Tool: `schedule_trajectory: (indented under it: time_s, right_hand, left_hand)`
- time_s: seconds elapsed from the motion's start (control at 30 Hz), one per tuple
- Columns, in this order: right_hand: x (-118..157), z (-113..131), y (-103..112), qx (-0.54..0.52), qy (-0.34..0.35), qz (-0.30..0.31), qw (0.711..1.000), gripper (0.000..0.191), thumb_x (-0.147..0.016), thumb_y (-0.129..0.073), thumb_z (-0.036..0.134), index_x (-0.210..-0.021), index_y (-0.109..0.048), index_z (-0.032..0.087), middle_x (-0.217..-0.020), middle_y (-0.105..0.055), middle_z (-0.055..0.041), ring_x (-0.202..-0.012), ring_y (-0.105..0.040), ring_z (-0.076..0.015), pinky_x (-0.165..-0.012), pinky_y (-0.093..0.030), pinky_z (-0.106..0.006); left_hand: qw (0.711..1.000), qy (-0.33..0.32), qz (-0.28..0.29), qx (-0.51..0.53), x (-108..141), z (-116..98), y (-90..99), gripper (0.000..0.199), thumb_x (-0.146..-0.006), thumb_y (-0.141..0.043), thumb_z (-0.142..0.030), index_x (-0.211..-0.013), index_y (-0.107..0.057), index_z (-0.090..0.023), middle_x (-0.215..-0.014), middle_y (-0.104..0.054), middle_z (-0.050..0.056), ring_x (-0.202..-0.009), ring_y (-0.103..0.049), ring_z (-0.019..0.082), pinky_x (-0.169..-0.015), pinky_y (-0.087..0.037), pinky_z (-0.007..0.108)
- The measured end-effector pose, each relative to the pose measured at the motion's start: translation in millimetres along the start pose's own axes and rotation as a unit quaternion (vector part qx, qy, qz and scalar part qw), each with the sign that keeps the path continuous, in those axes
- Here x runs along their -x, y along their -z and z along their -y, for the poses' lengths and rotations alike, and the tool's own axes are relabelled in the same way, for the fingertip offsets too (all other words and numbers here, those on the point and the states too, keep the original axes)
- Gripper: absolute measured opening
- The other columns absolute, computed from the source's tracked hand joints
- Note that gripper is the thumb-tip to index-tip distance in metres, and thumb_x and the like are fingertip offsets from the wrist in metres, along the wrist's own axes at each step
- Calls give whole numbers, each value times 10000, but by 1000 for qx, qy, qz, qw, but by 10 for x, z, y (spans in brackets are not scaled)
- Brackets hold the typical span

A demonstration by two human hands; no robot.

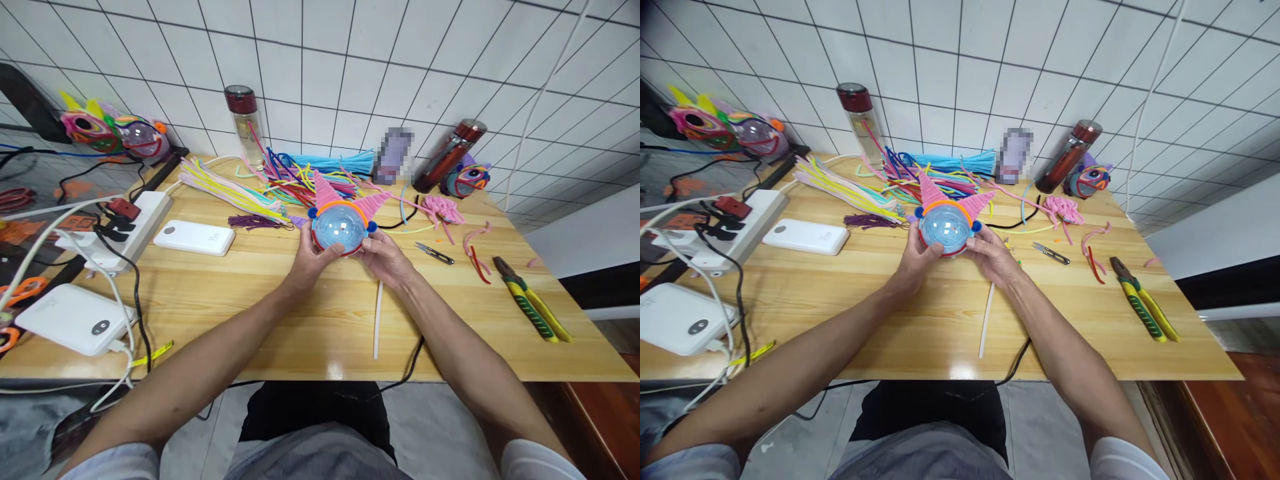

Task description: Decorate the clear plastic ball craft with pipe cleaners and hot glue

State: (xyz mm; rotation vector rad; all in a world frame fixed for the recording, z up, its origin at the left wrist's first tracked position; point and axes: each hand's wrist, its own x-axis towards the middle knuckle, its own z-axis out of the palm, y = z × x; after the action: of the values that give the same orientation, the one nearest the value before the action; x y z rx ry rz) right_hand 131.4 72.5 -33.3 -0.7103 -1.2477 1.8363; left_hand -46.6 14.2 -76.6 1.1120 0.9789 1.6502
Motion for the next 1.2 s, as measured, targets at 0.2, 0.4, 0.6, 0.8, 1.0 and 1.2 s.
schedule_trajectory:
  time_s: [0.2, 0.4, 0.6, 0.8, 1.0, 1.2]
  right_hand:
    - [39, -71, -119, -8, 6, -23, 1000, 443, -625, -1010, 440, -924, -723, 284, -967, -762, 9, -947, -714, -220, -869, -604, -354]
    - [73, -94, -209, -19, 5, -36, 999, 475, -613, -1005, 374, -958, -687, 301, -938, -714, 35, -912, -674, -189, -817, -577, -306]
    - [79, -101, -204, -37, -5, -46, 998, 549, -585, -1015, 288, -1028, -694, 326, -955, -739, 53, -849, -662, -166, -799, -581, -308]
    - [94, -104, -184, -63, -18, -40, 997, 590, -589, -1010, 241, -1070, -682, 340, -913, -734, 65, -836, -681, -169, -837, -604, -337]
    - [110, -104, -189, -72, -39, -26, 996, 630, -581, -974, 211, -1116, -676, 360, -1013, -801, 54, -900, -743, -202, -935, -629, -409]
    - [134, -88, -212, -31, -41, 0, 999, 540, -597, -971, 296, -1022, -640, 329, -953, -770, 30, -974, -748, -250, -999, -609, -473]
  left_hand:
    - [980, -74, -80, -169, 63, 109, -53, 1413, -597, -943, -877, -1660, -236, -271, -1673, -464, 217, -1582, -530, 377, -1312, -460, 510]
    - [963, -85, -114, -228, 20, 78, 5, 1407, -543, -1071, -694, -1625, -280, -268, -1635, -503, 215, -1572, -536, 402, -1307, -459, 549]
    - [962, -74, -100, -244, -22, 33, 52, 1300, -503, -1130, -496, -1538, -379, -257, -1559, -572, 173, -1480, -613, 383, -1263, -501, 543]
    - [958, -91, -66, -265, -54, 22, 92, 1240, -548, -1099, -571, -1529, -415, -243, -1540, -604, 175, -1447, -635, 375, -1242, -512, 521]
    - [946, -139, -56, -288, -64, 81, 112, 1237, -585, -1069, -578, -1568, -408, -224, -1580, -580, 203, -1473, -618, 393, -1240, -516, 530]
    - [932, -167, -66, -314, -35, 76, 84, 1218, -648, -1038, -462, -1632, -362, -224, -1622, -552, 208, -1500, -602, 384, -1265, -504, 522]
